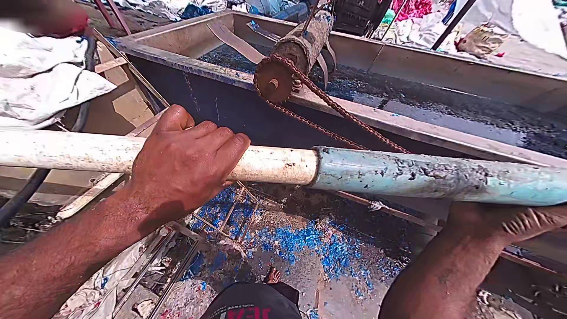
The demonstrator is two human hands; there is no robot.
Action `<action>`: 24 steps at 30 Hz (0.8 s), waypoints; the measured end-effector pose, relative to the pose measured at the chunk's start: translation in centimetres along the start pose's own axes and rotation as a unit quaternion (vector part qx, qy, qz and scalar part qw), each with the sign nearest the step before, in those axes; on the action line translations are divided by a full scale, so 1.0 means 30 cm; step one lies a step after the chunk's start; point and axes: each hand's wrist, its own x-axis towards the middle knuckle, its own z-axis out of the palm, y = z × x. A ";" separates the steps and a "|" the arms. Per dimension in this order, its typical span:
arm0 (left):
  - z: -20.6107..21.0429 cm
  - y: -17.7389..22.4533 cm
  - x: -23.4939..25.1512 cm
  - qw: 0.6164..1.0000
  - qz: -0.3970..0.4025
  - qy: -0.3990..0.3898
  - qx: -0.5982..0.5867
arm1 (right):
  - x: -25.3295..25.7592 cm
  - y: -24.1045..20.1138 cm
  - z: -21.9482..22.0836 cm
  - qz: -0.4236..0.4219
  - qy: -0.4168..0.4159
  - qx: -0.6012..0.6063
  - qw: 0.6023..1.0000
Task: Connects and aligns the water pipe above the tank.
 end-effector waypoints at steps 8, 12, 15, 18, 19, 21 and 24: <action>0.002 0.007 -0.003 1.000 -0.006 0.006 0.002 | 0.002 -0.009 0.025 -0.015 0.001 -0.008 1.000; -0.002 0.010 -0.007 1.000 -0.001 -0.001 -0.005 | -0.007 -0.019 0.013 -0.003 -0.006 -0.006 1.000; 0.050 0.038 -0.039 1.000 0.002 -0.009 -0.026 | -0.047 -0.001 -0.016 -0.009 0.009 -0.047 0.999; 0.038 0.036 -0.044 0.999 -0.005 -0.014 -0.029 | -0.047 -0.004 -0.012 -0.018 0.011 -0.045 0.999; 0.032 0.030 -0.035 1.000 -0.006 -0.013 -0.028 | -0.046 -0.013 0.003 -0.014 0.006 -0.042 0.999; 0.034 0.024 -0.028 1.000 -0.008 -0.011 -0.026 | -0.053 -0.018 0.034 0.009 0.010 -0.041 0.999; 0.057 0.025 -0.058 0.999 -0.009 -0.014 -0.032 | -0.151 -0.005 0.079 0.069 0.047 -0.018 0.996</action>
